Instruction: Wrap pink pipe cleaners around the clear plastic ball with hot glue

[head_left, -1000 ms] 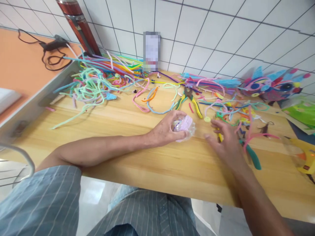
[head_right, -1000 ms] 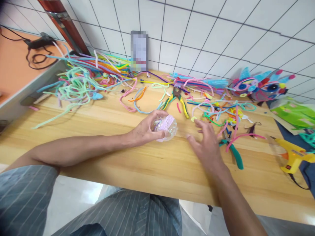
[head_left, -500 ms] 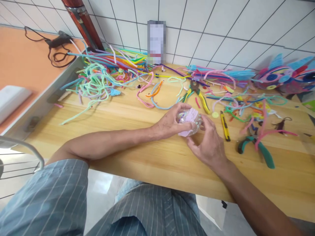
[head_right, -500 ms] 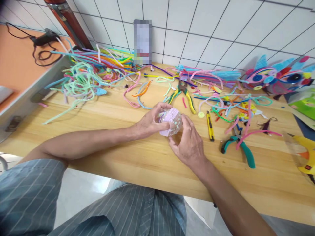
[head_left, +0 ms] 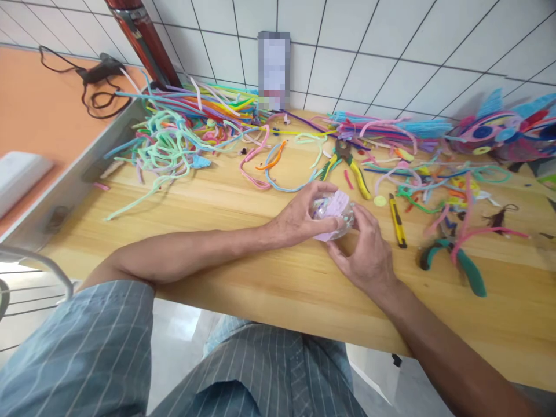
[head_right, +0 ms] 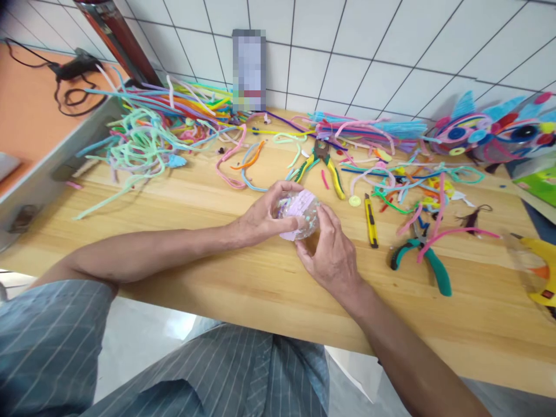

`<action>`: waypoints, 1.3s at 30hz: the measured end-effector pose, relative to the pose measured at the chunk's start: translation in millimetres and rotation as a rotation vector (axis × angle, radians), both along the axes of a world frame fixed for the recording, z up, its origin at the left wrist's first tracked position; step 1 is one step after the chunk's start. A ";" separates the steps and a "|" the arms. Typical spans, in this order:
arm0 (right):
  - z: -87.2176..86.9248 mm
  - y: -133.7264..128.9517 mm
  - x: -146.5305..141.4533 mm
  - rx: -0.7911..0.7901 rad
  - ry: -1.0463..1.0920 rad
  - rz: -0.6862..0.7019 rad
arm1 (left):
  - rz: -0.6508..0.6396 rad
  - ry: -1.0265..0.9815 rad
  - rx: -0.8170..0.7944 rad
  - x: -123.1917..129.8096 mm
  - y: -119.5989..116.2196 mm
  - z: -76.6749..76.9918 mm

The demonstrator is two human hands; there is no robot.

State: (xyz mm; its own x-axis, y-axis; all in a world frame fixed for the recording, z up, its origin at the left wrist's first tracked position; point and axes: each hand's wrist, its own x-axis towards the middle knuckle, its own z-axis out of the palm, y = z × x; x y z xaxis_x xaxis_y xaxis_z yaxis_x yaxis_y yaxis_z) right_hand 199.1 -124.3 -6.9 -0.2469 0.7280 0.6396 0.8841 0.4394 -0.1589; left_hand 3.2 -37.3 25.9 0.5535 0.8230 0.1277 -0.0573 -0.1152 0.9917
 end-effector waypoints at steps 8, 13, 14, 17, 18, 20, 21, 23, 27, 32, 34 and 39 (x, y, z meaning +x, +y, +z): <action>3.2 -0.6 3.5 0.003 0.006 0.050 | 0.020 0.043 0.103 -2.1 -1.2 1.1; 2.2 -0.7 1.8 0.012 0.040 0.044 | 0.027 0.052 0.123 -2.4 -2.8 -0.8; 1.3 -0.6 1.3 0.017 0.044 0.037 | 0.028 0.053 0.124 -2.4 -3.3 -1.2; -0.7 -0.3 0.8 0.015 0.047 0.030 | 0.029 0.058 0.125 -2.0 -4.2 -2.3; -1.0 -0.3 1.1 0.010 0.045 0.034 | 0.031 0.056 0.126 -1.8 -4.2 -2.6; -1.0 -0.4 2.2 0.000 0.039 0.045 | 0.037 0.048 0.129 -1.1 -4.3 -3.5; -0.8 -0.5 2.8 -0.005 0.037 0.048 | 0.041 0.043 0.132 -0.6 -4.3 -4.0; -0.7 -0.5 3.7 -0.008 0.036 0.045 | 0.047 0.038 0.136 0.3 -4.4 -5.2; -2.3 0.9 5.5 -0.001 0.052 0.036 | 0.039 0.013 0.153 1.2 -3.4 -7.8; -3.9 3.9 9.0 0.003 0.062 0.055 | 0.024 -0.006 0.223 0.8 -0.5 -8.9; -2.9 4.7 10.1 -0.016 0.064 0.057 | 0.019 0.007 0.235 1.1 -0.3 -8.7; 1.6 4.2 14.2 -0.081 0.114 0.044 | 0.040 0.022 0.206 2.5 -2.2 -9.3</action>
